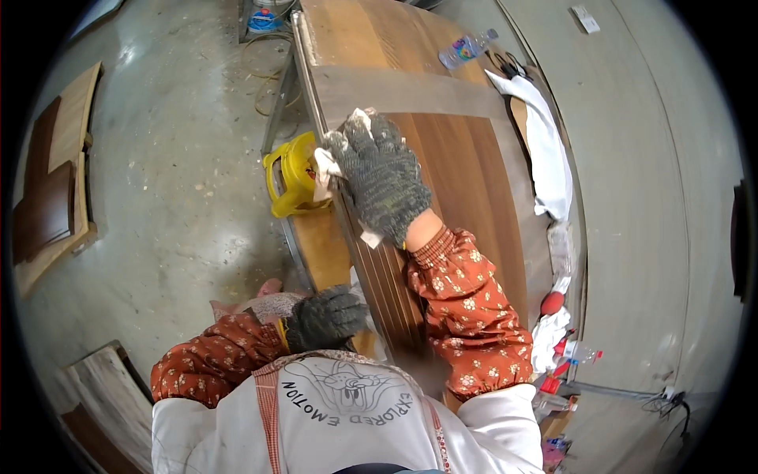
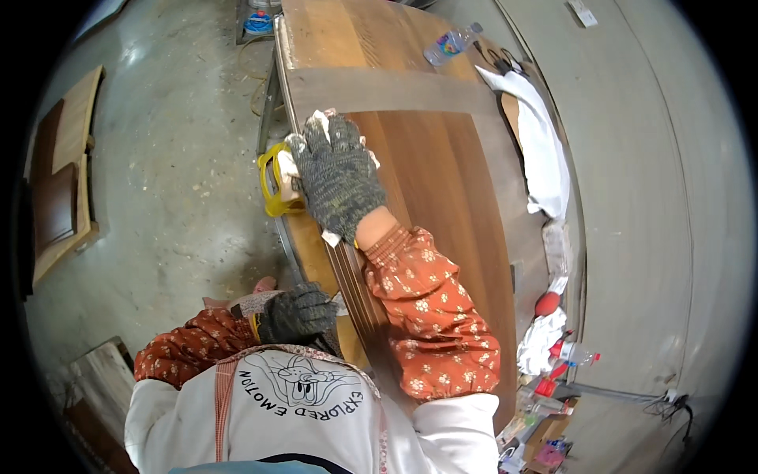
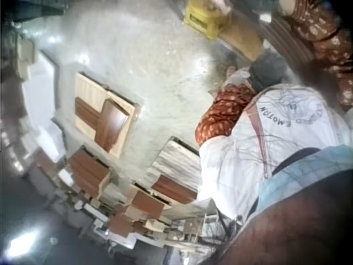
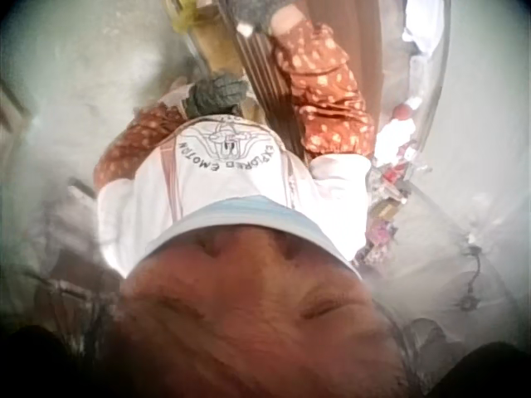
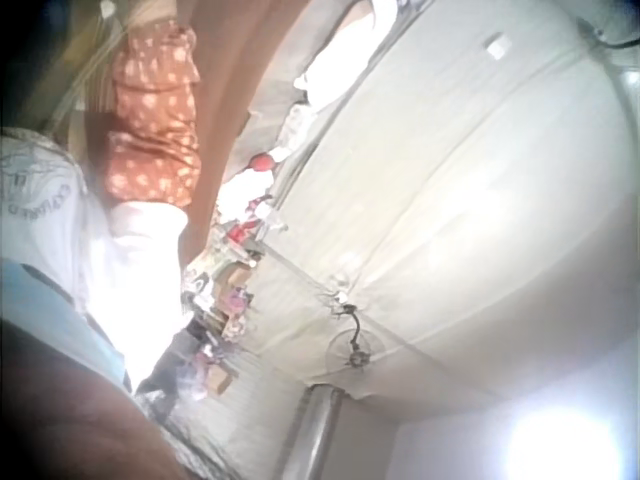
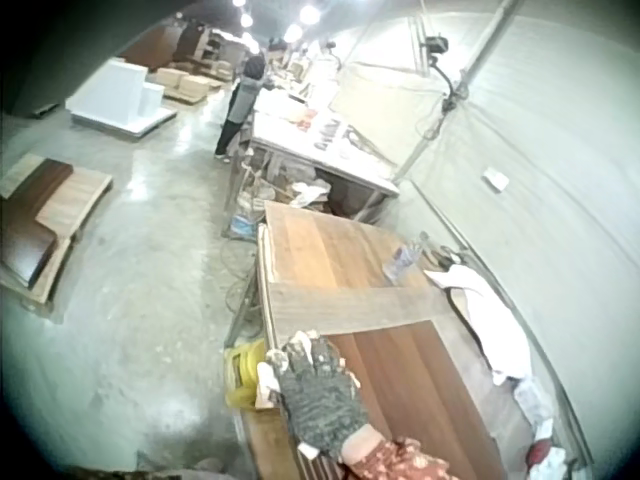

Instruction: The person wipes a wooden panel with a cloth, applies liquid from a bottle, and uses a sanding block on the surface and edges.

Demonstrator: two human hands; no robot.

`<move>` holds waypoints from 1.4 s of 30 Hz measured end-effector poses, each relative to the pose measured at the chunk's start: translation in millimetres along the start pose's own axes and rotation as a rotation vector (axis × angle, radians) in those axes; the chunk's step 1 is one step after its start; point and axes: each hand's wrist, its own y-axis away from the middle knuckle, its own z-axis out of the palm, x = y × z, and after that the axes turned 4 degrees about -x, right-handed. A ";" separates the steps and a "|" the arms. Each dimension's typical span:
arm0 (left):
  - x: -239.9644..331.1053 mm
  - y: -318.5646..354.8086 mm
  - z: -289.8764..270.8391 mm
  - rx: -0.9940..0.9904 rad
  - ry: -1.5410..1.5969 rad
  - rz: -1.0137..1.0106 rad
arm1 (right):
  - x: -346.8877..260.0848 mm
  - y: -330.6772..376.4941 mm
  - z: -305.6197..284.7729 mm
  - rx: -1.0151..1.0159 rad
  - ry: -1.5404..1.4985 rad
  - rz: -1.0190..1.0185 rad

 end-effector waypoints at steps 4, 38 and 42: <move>-5.9 38.0 1.4 -0.200 0.022 -0.207 | -6.6 85.8 -11.4 -0.081 -0.018 -0.008; -187.8 27.5 -213.5 -0.803 -0.220 -0.347 | -1.9 -7.2 46.1 0.310 -0.069 0.489; -244.3 13.5 -239.6 -0.817 -0.255 -0.413 | 14.2 -84.5 40.0 -0.147 -0.274 0.478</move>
